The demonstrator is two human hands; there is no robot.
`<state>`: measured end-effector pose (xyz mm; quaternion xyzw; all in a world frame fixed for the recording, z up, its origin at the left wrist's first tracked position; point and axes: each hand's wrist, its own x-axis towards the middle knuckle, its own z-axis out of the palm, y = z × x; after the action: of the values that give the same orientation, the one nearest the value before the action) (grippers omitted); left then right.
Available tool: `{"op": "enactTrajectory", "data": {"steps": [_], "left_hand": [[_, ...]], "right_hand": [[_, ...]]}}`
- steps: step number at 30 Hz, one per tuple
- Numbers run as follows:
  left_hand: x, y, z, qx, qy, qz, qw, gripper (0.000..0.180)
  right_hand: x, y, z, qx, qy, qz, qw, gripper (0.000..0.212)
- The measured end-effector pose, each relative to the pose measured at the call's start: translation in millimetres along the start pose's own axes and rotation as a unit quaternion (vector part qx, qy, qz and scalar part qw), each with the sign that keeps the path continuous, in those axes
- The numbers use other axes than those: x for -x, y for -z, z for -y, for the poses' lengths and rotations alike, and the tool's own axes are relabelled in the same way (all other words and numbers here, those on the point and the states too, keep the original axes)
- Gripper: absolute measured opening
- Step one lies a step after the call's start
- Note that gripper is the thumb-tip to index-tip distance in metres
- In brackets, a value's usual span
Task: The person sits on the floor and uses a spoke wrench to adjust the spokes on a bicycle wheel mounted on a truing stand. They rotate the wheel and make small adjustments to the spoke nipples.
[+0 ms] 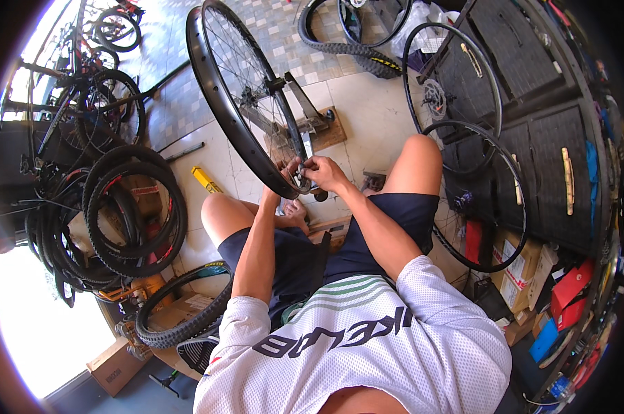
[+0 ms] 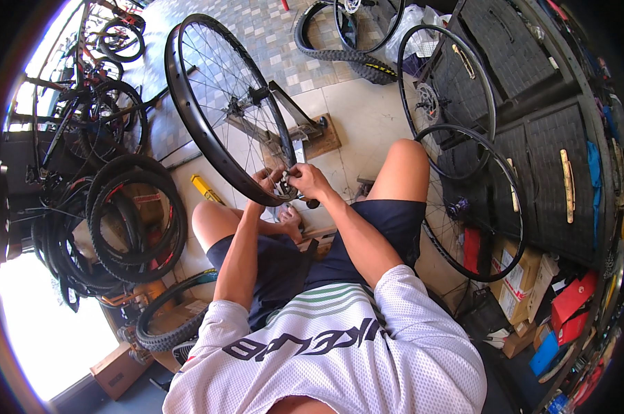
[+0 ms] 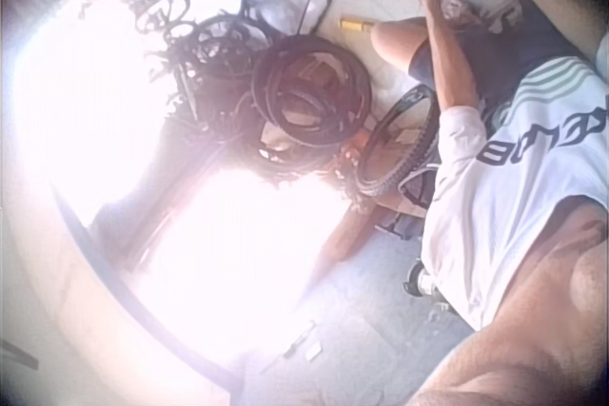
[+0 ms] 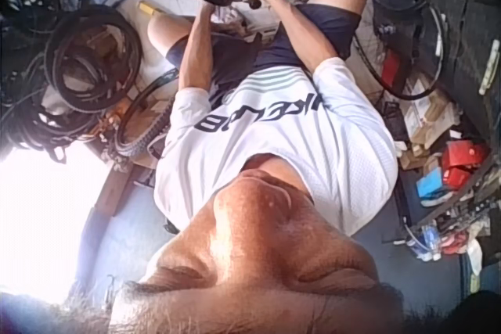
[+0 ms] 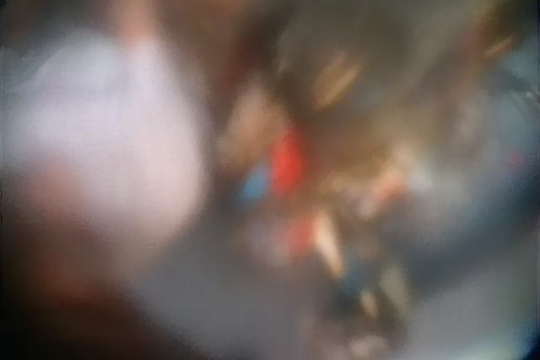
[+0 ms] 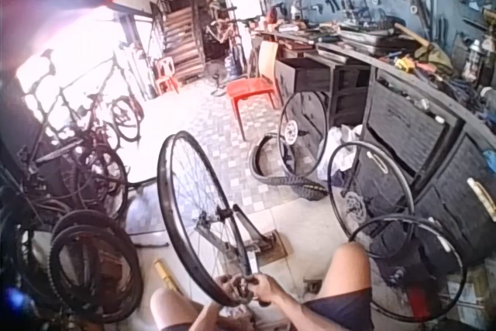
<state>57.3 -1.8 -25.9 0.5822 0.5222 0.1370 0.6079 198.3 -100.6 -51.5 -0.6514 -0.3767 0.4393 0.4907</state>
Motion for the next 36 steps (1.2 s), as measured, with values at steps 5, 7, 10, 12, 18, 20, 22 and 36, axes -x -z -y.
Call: {"op": "enactTrajectory", "data": {"steps": [5, 7, 10, 12, 18, 20, 22, 36], "left_hand": [[-11.1, 13.8, 7.8, -0.057, -0.032, 0.016, 0.998, 0.049], [-10.5, 12.5, 2.6, -0.080, -0.003, 0.028, 0.996, 0.048], [-6.1, 11.1, -4.4, -0.057, 0.041, 0.072, 0.995, 0.046], [1.4, 13.0, -2.2, 0.035, 0.050, 0.121, 0.991, 0.045], [-6.7, 13.5, 7.4, -0.033, 0.027, 0.095, 0.995, 0.043], [-6.8, 9.3, 8.5, -0.184, -0.087, 0.043, 0.978, 0.042], [-4.1, -0.8, -1.3, -0.247, -0.128, 0.019, 0.960, 0.043], [-1.6, 14.2, 20.8, 0.098, 0.018, 0.036, 0.994, 0.029]], "right_hand": [[-0.1, 4.6, 8.5, 0.040, -0.018, 0.036, 0.998, 0.032], [1.8, 7.0, 13.3, 0.051, -0.007, 0.045, 0.998, 0.032], [6.8, 8.7, 17.2, 0.059, 0.019, 0.042, 0.997, 0.030], [7.3, 8.3, 19.7, 0.056, 0.028, 0.046, 0.997, 0.029], [2.4, 5.8, 10.3, 0.042, 0.028, 0.041, 0.998, 0.029], [0.5, 3.6, 6.2, 0.056, 0.022, 0.045, 0.997, 0.028], [-1.6, 5.3, -3.5, 0.037, 0.013, 0.050, 0.998, 0.027], [-2.3, 8.7, 1.9, 0.088, -0.023, -0.015, 0.996, 0.034]]}}
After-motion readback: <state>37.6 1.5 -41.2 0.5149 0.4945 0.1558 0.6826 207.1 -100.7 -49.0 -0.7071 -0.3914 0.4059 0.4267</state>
